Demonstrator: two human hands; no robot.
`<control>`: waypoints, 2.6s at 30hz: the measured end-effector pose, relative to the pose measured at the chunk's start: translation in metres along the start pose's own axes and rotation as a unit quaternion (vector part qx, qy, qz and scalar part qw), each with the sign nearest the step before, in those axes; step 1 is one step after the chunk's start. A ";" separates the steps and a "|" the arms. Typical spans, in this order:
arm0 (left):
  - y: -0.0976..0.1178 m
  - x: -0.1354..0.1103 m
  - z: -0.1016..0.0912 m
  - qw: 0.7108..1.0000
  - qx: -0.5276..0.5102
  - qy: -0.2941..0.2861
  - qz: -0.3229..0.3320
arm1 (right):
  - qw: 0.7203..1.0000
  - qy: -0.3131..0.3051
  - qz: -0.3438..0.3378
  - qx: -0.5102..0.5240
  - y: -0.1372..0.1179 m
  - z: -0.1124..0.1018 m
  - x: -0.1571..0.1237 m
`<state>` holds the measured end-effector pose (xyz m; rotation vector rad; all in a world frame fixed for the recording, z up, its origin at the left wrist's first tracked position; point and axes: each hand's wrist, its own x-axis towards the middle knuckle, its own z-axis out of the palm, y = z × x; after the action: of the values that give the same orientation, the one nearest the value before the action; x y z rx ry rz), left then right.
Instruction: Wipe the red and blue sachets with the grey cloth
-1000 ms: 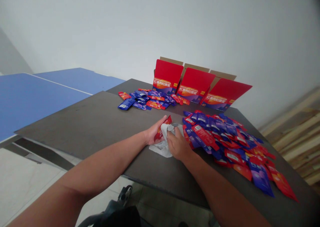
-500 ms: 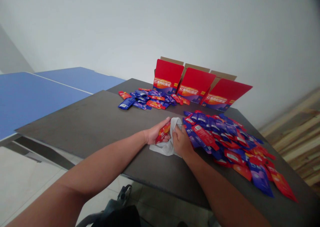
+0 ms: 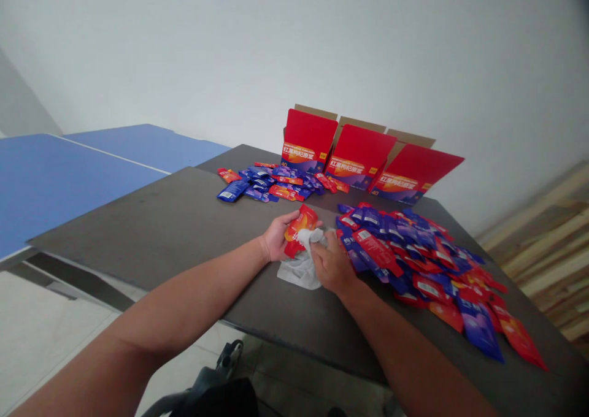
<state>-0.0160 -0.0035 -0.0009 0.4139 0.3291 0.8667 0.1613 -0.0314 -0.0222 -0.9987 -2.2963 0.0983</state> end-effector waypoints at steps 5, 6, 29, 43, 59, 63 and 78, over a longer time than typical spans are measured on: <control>-0.001 0.004 -0.003 0.999 -0.034 -0.015 0.019 | 0.996 -0.077 -0.034 -0.016 -0.004 0.001 -0.001; -0.001 0.004 -0.003 0.999 -0.034 -0.022 0.014 | 0.996 -0.075 -0.027 -0.025 -0.003 0.001 -0.001; 0.000 0.001 -0.001 0.997 0.034 0.036 -0.053 | 0.981 0.063 0.180 -0.039 0.017 0.002 0.007; 0.009 0.003 -0.009 1.000 -0.025 -0.001 -0.008 | 0.999 0.043 -0.011 0.011 0.018 0.003 -0.002; 0.006 0.002 -0.008 0.998 0.065 0.005 -0.010 | 0.987 0.134 0.091 -0.019 0.028 0.002 0.002; 0.006 0.001 -0.008 0.997 0.072 -0.020 -0.016 | 0.981 0.142 0.131 0.000 0.026 0.000 0.004; 0.015 -0.003 -0.001 0.991 0.032 0.066 0.111 | 0.981 0.034 0.187 -0.032 0.019 0.007 0.007</control>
<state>-0.0277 0.0032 0.0058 0.4597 0.4396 1.1057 0.1654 -0.0120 -0.0296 -1.4358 -2.0383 0.1425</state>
